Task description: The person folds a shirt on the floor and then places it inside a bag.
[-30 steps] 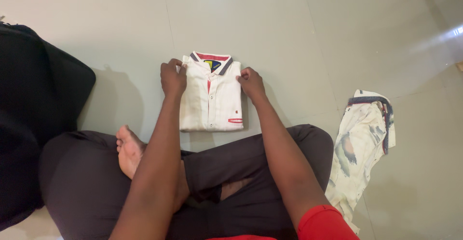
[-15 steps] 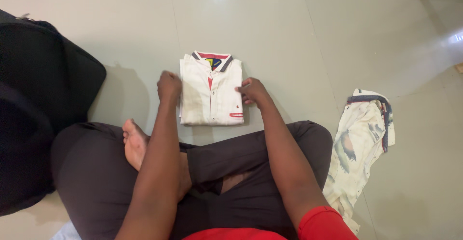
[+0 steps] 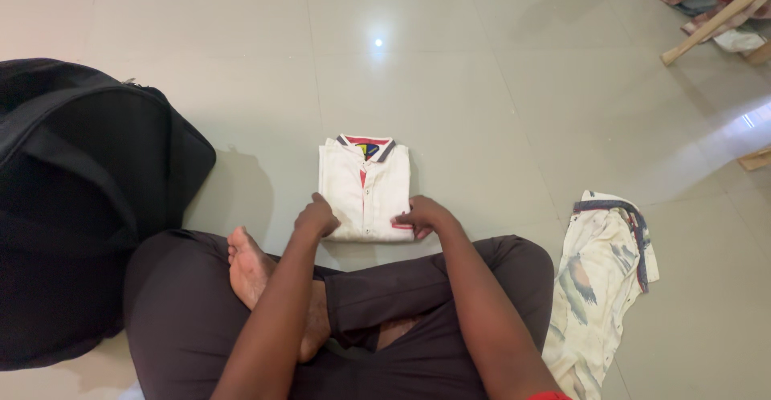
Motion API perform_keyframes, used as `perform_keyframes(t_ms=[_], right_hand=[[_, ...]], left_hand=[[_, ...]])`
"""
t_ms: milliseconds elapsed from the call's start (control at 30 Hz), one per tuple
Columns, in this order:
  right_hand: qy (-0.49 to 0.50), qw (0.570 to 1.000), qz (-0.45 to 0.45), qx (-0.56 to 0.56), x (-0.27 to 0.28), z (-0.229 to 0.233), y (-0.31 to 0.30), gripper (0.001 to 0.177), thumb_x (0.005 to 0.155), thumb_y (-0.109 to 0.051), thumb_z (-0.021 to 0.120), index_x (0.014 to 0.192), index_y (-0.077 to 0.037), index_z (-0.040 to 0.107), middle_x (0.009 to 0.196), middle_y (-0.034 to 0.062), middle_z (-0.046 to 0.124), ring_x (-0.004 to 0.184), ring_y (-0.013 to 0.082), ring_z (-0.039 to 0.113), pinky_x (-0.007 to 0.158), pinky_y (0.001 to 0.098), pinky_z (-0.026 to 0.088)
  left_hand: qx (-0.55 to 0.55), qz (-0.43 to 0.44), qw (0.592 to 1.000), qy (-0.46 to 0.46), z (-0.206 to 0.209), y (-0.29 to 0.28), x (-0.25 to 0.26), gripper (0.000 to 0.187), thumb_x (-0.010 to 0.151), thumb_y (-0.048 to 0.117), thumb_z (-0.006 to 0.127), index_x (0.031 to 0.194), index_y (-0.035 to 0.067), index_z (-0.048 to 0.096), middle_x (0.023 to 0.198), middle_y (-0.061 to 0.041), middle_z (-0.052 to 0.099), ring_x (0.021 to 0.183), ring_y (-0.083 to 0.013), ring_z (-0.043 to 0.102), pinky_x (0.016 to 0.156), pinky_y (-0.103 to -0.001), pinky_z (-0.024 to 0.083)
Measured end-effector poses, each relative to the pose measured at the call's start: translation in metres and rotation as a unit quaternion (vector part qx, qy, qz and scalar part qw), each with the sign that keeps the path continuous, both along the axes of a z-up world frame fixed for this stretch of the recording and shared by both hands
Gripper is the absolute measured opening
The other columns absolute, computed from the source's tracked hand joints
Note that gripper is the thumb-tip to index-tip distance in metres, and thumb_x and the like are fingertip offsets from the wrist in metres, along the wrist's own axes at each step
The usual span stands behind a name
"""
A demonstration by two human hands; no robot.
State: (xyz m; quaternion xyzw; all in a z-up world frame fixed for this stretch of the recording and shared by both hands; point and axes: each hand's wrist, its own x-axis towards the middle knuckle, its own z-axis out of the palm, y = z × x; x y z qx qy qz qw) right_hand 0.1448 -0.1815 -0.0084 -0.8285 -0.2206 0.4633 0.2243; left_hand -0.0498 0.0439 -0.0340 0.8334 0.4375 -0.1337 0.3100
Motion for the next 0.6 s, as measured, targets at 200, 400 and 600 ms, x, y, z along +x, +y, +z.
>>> perform_keyframes(t_ms=[200,400,600], right_hand=[[-0.196,0.973,-0.105,0.055,-0.004,0.016,0.012,0.041,0.085,-0.036,0.078,0.103,-0.002,0.064,0.087,0.0167,0.075,0.066,0.0328,0.075,0.062,0.0404,0.059],[-0.612,0.755,-0.028,0.232,-0.061,0.072,0.01,0.033,0.079,-0.025,0.075,0.102,-0.005,0.064,0.098,0.0202,0.07,0.089,0.038,0.068,0.069,0.0469,0.053],[-0.261,0.932,0.182,0.174,-0.162,0.08,0.034,0.024,0.087,-0.037,0.071,0.091,-0.014,0.075,0.089,0.0114,0.075,0.086,0.0359,0.071,0.075,0.0498,0.054]], left_hand=[[0.093,-0.023,0.986,-0.133,0.04,-0.014,0.012,0.062,0.092,0.029,0.071,0.138,-0.001,0.042,0.127,-0.023,0.062,0.117,-0.0418,0.061,0.095,-0.051,0.052],[0.209,-0.018,0.936,-0.282,0.126,-0.035,-0.029,0.04,0.091,0.024,0.07,0.123,0.004,0.057,0.118,-0.017,0.062,0.105,-0.0385,0.06,0.084,-0.05,0.051],[0.298,-0.042,0.878,-0.372,0.192,-0.013,-0.116,0.019,0.093,0.015,0.068,0.11,0.005,0.069,0.107,-0.015,0.07,0.1,-0.036,0.065,0.087,-0.047,0.052]])
